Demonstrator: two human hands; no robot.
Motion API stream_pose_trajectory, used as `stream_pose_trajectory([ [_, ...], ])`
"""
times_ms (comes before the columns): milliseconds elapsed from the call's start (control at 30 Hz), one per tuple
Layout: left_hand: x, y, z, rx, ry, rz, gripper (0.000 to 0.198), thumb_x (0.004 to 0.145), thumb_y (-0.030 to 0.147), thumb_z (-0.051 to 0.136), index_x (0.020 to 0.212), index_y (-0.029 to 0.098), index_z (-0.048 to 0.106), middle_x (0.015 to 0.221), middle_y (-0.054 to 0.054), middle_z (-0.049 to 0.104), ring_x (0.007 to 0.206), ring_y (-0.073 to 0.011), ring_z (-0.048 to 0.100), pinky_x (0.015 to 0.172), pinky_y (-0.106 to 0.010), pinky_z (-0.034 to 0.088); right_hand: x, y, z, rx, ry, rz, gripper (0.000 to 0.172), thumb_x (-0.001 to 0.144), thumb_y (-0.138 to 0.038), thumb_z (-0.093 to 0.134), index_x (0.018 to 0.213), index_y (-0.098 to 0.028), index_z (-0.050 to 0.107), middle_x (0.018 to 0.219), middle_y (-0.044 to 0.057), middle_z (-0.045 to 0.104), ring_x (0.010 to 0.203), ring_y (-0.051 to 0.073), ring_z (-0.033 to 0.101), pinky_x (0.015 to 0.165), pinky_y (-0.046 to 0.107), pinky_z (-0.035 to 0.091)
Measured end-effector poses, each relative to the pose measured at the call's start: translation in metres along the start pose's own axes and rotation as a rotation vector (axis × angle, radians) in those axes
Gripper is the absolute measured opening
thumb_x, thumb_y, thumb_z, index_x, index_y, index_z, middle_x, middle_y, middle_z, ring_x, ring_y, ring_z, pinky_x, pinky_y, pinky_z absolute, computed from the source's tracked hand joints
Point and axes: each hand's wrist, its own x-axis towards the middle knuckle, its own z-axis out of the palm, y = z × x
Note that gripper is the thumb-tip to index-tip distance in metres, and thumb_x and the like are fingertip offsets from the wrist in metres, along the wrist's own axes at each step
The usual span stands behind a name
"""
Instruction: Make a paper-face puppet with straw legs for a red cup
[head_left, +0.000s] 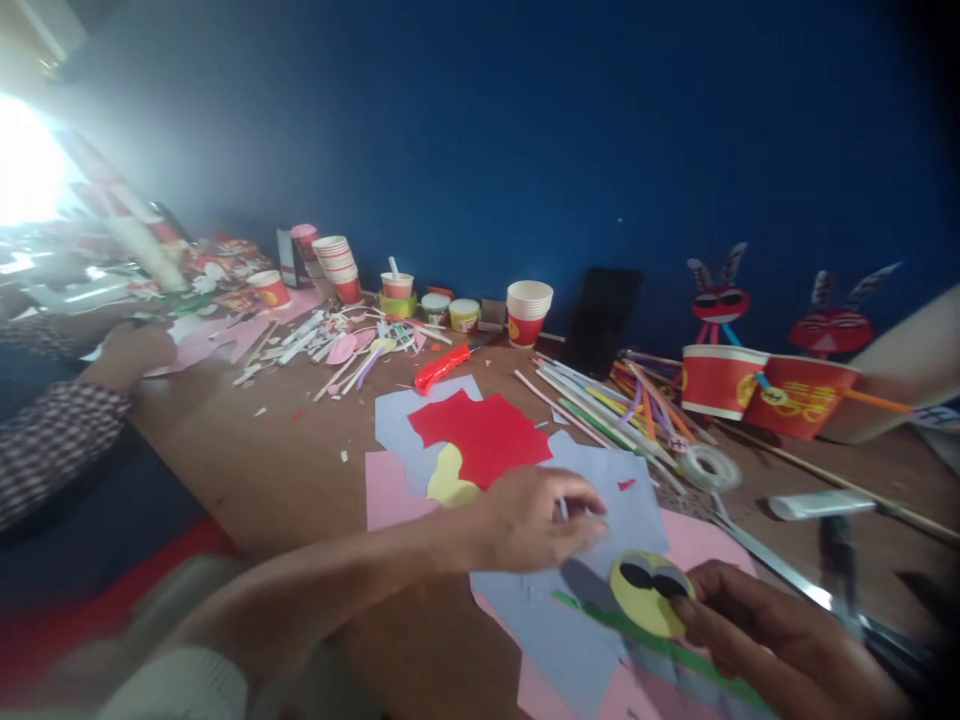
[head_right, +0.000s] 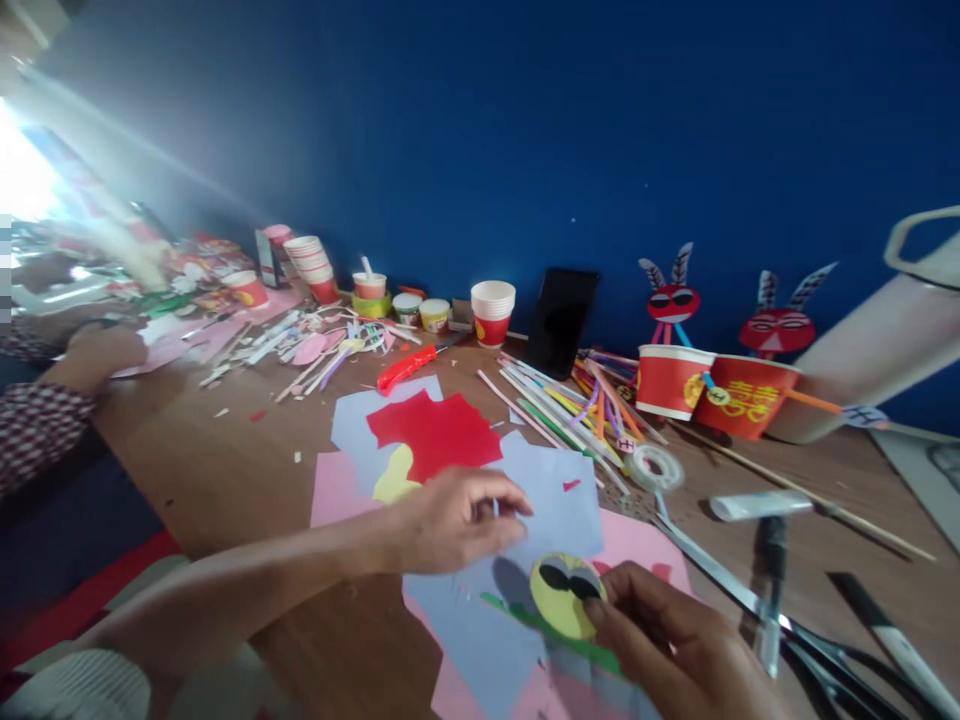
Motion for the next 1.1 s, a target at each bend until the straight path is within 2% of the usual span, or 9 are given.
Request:
stream_pose_trajectory([
  [67, -0.002, -0.003, -0.016, 0.054, 0.075, 0.022, 0.022, 0.085, 0.030, 0.048, 0.095, 0.018, 0.065, 0.087, -0.001, 0.065, 0.075, -0.0126, 0.056, 0.064, -0.021, 0.041, 0.003, -0.006, -0.005, -0.015, 0.016, 0.006, 0.041, 0.078, -0.060, 0.050, 0.066, -0.022, 0.059, 0.061, 0.001, 0.051, 0.056, 0.016, 0.045, 0.050, 0.025, 0.038],
  [167, -0.003, -0.016, -0.040, 0.170, 0.153, 0.008, 0.027, 0.088, 0.031, 0.040, 0.083, 0.017, 0.063, 0.077, -0.001, 0.062, 0.068, -0.0128, 0.053, 0.059, -0.024, 0.039, 0.006, -0.014, -0.012, -0.050, -0.061, 0.032, 0.038, 0.080, -0.058, 0.049, 0.070, -0.022, 0.059, 0.062, 0.000, 0.052, 0.056, 0.016, 0.047, 0.051, 0.025, 0.038],
  [233, 0.000, -0.028, -0.052, 0.251, 0.174, -0.005, 0.027, 0.088, 0.032, 0.041, 0.081, 0.017, 0.063, 0.078, -0.002, 0.063, 0.068, -0.0140, 0.054, 0.060, -0.025, 0.039, 0.008, -0.017, -0.014, -0.066, -0.077, 0.039, 0.036, 0.081, -0.055, 0.050, 0.068, -0.022, 0.057, 0.060, -0.001, 0.052, 0.055, 0.015, 0.048, 0.050, 0.025, 0.037],
  [300, 0.008, -0.037, -0.059, 0.335, 0.168, -0.009, 0.025, 0.085, 0.033, 0.045, 0.086, 0.017, 0.064, 0.084, -0.003, 0.065, 0.073, -0.0163, 0.057, 0.064, -0.028, 0.040, 0.008, -0.020, -0.014, -0.061, -0.028, 0.048, 0.034, 0.080, -0.052, 0.051, 0.065, -0.022, 0.055, 0.056, -0.003, 0.051, 0.052, 0.014, 0.047, 0.049, 0.025, 0.036],
  [400, 0.033, -0.037, -0.061, 0.458, 0.117, 0.024, 0.026, 0.082, 0.036, 0.051, 0.094, 0.018, 0.065, 0.098, -0.006, 0.065, 0.084, -0.0205, 0.058, 0.071, -0.031, 0.041, 0.006, -0.023, -0.010, 0.041, 0.045, 0.063, 0.030, 0.078, -0.047, 0.055, 0.063, -0.021, 0.052, 0.053, -0.004, 0.050, 0.050, 0.013, 0.046, 0.049, 0.024, 0.035],
  [500, 0.065, -0.027, -0.055, 0.551, 0.006, 0.095, 0.022, 0.083, 0.033, 0.055, 0.097, 0.019, 0.064, 0.106, -0.005, 0.062, 0.096, -0.0214, 0.057, 0.079, -0.033, 0.043, 0.004, -0.024, -0.006, 0.108, 0.069, 0.052, 0.030, 0.078, -0.045, 0.056, 0.062, -0.021, 0.050, 0.054, -0.004, 0.048, 0.049, 0.012, 0.042, 0.048, 0.023, 0.030],
  [700, 0.114, -0.024, -0.042, 0.672, -0.181, 0.090, 0.023, 0.087, 0.033, 0.057, 0.100, 0.014, 0.059, 0.104, -0.006, 0.060, 0.090, -0.0190, 0.059, 0.078, -0.039, 0.050, 0.000, -0.021, -0.009, 0.153, 0.061, 0.042, 0.028, 0.079, -0.042, 0.056, 0.063, -0.020, 0.048, 0.054, -0.005, 0.045, 0.050, 0.010, 0.040, 0.048, 0.023, 0.028],
  [867, 0.123, -0.028, -0.044, 0.700, -0.259, 0.049, 0.023, 0.088, 0.033, 0.055, 0.099, 0.013, 0.059, 0.094, -0.004, 0.062, 0.079, -0.0156, 0.061, 0.069, -0.033, 0.052, -0.002, -0.018, -0.011, 0.248, 0.053, 0.044, 0.029, 0.080, -0.042, 0.057, 0.065, -0.019, 0.048, 0.054, -0.005, 0.049, 0.049, 0.009, 0.042, 0.048, 0.021, 0.030],
  [1100, 0.119, -0.007, -0.060, 0.716, -0.191, 0.130, 0.022, 0.088, 0.034, 0.055, 0.085, 0.013, 0.059, 0.076, 0.000, 0.059, 0.065, -0.0122, 0.057, 0.062, -0.028, 0.048, -0.005, -0.023, -0.016, 0.284, 0.021, 0.009, 0.028, 0.080, -0.039, 0.056, 0.062, -0.018, 0.049, 0.053, -0.005, 0.049, 0.047, 0.008, 0.042, 0.046, 0.020, 0.031],
])
